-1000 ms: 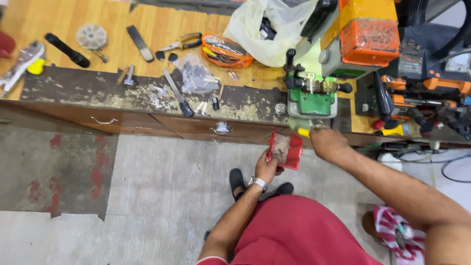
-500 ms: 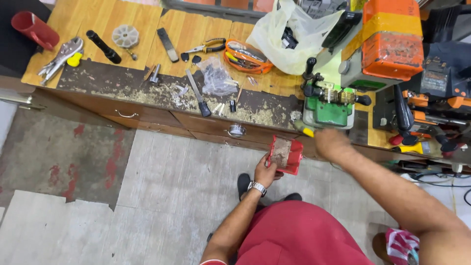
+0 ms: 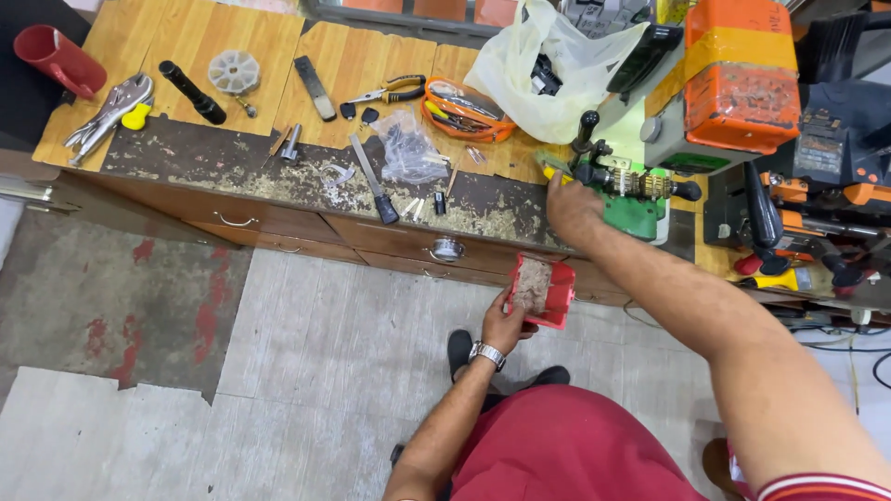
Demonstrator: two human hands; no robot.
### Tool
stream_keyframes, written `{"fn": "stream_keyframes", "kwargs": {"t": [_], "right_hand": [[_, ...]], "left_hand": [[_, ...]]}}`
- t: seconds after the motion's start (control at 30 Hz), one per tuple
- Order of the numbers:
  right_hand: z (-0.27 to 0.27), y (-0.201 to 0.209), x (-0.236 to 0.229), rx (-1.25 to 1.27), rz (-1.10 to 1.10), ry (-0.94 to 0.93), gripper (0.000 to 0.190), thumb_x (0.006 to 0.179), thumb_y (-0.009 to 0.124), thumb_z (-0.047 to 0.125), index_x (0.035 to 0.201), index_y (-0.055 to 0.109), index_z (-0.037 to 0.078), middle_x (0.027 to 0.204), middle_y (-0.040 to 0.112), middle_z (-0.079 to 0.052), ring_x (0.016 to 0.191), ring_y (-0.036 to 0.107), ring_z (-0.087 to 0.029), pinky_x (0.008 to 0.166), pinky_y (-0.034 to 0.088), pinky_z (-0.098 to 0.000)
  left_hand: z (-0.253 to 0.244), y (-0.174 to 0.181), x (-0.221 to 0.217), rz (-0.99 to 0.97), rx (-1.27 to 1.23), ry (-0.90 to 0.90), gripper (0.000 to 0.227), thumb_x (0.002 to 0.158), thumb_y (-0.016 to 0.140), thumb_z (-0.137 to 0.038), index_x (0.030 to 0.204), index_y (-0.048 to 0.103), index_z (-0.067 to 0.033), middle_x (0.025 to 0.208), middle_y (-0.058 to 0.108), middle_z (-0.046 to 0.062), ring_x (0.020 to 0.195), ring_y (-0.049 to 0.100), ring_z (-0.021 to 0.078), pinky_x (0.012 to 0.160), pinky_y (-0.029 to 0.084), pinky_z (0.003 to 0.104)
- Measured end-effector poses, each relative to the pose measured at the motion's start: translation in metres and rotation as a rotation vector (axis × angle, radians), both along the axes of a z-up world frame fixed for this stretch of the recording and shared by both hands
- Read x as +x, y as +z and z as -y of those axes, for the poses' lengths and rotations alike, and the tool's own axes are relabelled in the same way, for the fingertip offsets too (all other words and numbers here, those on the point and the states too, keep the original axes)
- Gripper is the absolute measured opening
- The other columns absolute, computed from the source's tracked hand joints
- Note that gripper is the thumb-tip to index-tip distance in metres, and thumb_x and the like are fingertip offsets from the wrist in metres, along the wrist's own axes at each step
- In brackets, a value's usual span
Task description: Cleaning metal shavings from a locksmith workbench using a brush and scraper, and organizing tools like pliers and wrenches.
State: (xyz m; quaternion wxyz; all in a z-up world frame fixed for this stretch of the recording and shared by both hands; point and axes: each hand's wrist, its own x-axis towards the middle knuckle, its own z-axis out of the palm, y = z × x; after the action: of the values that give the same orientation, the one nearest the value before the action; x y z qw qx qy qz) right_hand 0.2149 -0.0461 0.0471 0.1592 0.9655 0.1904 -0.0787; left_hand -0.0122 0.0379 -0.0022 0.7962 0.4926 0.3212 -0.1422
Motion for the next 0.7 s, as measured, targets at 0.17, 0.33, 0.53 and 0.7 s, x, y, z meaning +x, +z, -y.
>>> {"fn": "stream_keyframes", "kwargs": {"t": [0.17,0.33,0.53,0.7], "right_hand": [[0.0,-0.072,-0.004,-0.177,-0.07,-0.116,0.057,0.104,0.037,0.003,0.161,0.029,-0.002,0.114,0.064,-0.029,0.098,0.068,-0.046,0.056,0.052,-0.0648],[0.006,-0.053,0.002,-0.062,-0.289,-0.046,0.07,0.094,0.042,0.013,0.155,0.021,-0.015,0.102,0.064,-0.042,0.086,0.069,-0.055,0.059,0.055,-0.0651],[-0.043,0.094,-0.059,0.247,-0.463,-0.381,0.089,0.094,0.05,0.04,0.164,0.011,0.003,0.13,0.059,-0.037,0.122,0.061,-0.051,0.091,0.055,-0.0597],[-0.06,0.102,-0.06,0.263,-0.455,-0.377,0.081,0.099,0.044,0.017,0.166,0.0,0.005,0.131,0.056,-0.036,0.12,0.061,-0.053,0.092,0.052,-0.0633]], "left_hand": [[0.008,-0.003,0.002,0.015,-0.033,-0.01,0.068,0.091,0.055,-0.01,0.156,0.039,-0.0143,0.097,0.068,0.037,0.076,0.076,0.037,0.064,0.068,0.033],[0.009,-0.022,0.002,0.037,-0.062,-0.019,0.069,0.091,0.053,-0.01,0.158,0.035,-0.0116,0.094,0.069,0.037,0.077,0.076,0.0362,0.066,0.068,0.035],[0.008,-0.016,0.0,0.05,-0.067,-0.003,0.069,0.09,0.054,-0.009,0.157,0.037,-0.0107,0.093,0.069,0.038,0.077,0.076,0.0378,0.067,0.067,0.037],[0.01,-0.027,-0.001,0.036,-0.081,-0.007,0.07,0.091,0.054,-0.009,0.158,0.036,-0.012,0.094,0.07,0.037,0.078,0.076,0.0369,0.067,0.066,0.037]]}}
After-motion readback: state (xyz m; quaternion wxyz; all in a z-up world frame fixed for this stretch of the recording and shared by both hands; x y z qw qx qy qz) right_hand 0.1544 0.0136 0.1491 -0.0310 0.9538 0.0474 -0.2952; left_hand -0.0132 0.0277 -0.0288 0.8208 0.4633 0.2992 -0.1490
